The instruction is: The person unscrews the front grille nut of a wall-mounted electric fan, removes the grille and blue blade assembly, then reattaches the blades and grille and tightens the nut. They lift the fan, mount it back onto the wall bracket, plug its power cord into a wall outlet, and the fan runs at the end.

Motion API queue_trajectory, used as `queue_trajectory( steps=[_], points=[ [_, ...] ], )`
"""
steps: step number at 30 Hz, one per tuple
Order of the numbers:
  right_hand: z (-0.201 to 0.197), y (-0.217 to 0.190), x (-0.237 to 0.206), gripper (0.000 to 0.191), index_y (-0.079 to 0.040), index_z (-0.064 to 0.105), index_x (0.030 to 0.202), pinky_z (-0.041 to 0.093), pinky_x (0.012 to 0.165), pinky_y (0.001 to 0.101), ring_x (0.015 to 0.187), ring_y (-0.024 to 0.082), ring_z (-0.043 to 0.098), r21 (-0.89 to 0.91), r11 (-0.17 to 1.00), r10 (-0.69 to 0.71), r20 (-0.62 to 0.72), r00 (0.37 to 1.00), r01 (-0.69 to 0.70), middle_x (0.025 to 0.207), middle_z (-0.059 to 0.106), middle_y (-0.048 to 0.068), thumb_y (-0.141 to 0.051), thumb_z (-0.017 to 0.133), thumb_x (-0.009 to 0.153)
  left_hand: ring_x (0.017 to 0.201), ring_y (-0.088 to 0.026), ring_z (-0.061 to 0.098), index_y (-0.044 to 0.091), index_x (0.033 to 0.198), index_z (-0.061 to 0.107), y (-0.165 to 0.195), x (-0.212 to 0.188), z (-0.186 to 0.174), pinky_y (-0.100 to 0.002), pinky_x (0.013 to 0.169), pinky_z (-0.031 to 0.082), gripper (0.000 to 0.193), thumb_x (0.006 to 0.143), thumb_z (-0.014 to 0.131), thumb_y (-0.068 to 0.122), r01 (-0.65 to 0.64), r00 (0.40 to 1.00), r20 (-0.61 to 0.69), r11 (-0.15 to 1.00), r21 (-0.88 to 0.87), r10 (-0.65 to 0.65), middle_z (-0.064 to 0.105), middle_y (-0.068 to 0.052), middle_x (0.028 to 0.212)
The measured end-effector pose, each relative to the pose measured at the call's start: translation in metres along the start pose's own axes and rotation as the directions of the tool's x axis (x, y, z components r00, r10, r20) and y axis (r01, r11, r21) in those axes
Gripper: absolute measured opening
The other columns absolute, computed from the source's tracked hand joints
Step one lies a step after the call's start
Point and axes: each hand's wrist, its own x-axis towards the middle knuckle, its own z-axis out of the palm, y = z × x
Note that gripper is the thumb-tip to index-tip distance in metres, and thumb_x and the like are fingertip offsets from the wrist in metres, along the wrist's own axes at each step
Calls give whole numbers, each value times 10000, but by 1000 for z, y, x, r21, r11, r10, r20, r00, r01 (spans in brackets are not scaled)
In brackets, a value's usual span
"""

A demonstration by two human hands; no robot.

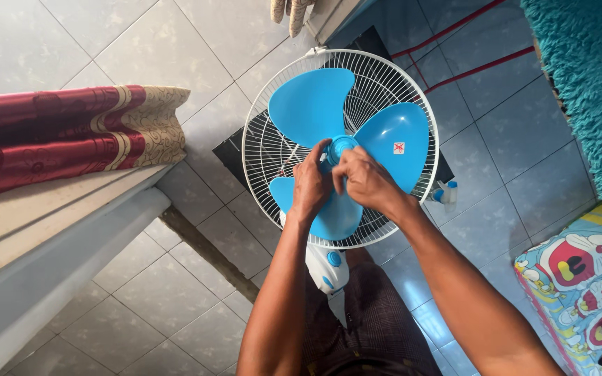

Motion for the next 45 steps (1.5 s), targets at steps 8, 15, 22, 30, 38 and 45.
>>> queue_trajectory(
  steps=[8, 15, 22, 30, 38, 45],
  points=[
    [2, 5, 11, 410, 2, 581, 1192, 514, 793, 500, 949, 394, 631, -23, 971, 222, -285, 932, -239, 969, 665, 214, -236, 745, 901, 1118, -390, 668, 106, 1406, 562, 2, 3, 2, -454, 961, 492, 730, 731, 837, 80, -101, 993, -57, 995, 5, 102, 695, -198, 1262],
    [10, 6, 26, 202, -129, 577, 1013, 534, 899, 462, 1124, 335, 658, -270, 956, -176, -207, 962, 117, 1069, 709, 133, -117, 707, 859, 1130, -339, 666, 127, 1419, 574, 2, 3, 2, -456, 998, 439, 724, 748, 844, 87, -34, 999, -34, 998, 44, 36, 680, -159, 1320],
    [-3, -8, 24, 387, -28, 585, 1208, 477, 944, 482, 1150, 368, 594, 85, 938, 348, -208, 914, -337, 1180, 649, 180, -198, 770, 913, 1165, -318, 663, 117, 1425, 573, 1, 5, 0, -425, 1003, 423, 716, 762, 842, 115, -32, 999, -38, 999, 8, 32, 684, -152, 1328],
    [-11, 2, 18, 393, -63, 628, 1154, 524, 870, 491, 1100, 386, 678, -217, 966, -206, -322, 924, 140, 1150, 712, 193, -6, 670, 767, 1210, -341, 639, 104, 1414, 574, -2, 6, 3, -432, 1035, 407, 740, 737, 872, 130, -99, 992, -75, 995, 18, 100, 686, -162, 1317],
    [10, 10, 33, 377, -31, 587, 1247, 505, 989, 449, 1152, 365, 604, -216, 949, 232, -8, 973, -228, 1169, 634, 198, -153, 717, 915, 972, -303, 692, 150, 1425, 584, 3, 6, 3, -391, 975, 414, 727, 746, 841, 118, 26, 1000, -3, 999, 41, -26, 696, -131, 1301],
    [0, 7, 19, 329, -42, 629, 1120, 504, 997, 456, 1163, 357, 606, -145, 988, -81, -170, 982, 56, 1237, 602, 168, 73, 645, 812, 1199, -320, 638, 137, 1413, 579, 2, 11, 5, -429, 985, 385, 735, 725, 837, 116, -76, 996, -43, 996, 55, 79, 684, -146, 1315]
  ],
)
